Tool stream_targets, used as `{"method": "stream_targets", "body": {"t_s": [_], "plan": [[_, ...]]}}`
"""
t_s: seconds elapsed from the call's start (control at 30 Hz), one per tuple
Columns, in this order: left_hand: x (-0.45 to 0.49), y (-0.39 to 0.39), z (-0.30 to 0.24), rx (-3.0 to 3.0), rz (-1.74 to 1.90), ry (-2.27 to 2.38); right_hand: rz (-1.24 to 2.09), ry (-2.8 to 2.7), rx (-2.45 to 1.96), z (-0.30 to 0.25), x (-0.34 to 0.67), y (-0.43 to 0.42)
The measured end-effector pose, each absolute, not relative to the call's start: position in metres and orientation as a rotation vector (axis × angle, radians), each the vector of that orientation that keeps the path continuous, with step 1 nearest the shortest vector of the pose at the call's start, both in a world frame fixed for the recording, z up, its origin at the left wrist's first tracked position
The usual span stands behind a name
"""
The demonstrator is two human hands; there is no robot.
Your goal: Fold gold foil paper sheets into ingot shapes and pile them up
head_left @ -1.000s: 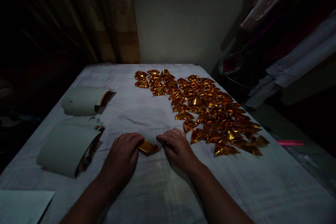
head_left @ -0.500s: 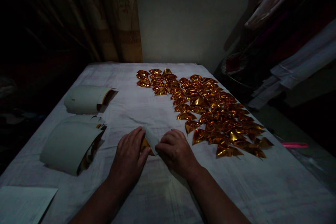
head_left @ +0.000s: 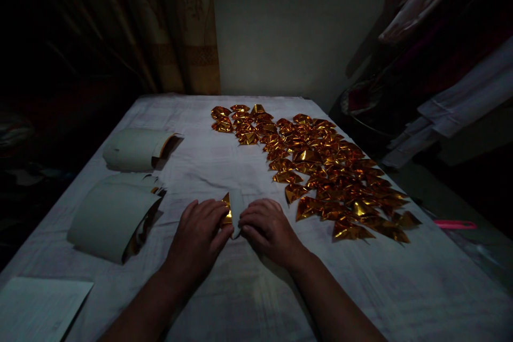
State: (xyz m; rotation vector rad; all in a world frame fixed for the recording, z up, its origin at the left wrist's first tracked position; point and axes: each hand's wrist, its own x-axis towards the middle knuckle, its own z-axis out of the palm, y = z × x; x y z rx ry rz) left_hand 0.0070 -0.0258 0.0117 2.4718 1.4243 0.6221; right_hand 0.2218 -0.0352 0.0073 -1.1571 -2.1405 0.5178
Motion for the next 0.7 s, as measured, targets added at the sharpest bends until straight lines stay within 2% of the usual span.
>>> {"method": "stream_targets", "body": {"t_s": [0.7], "plan": [[0.005, -0.025, 0.016, 2.362, 0.523, 1.402, 0.424, -1.999, -1.392, 0.002, 0.202, -0.033]]}}
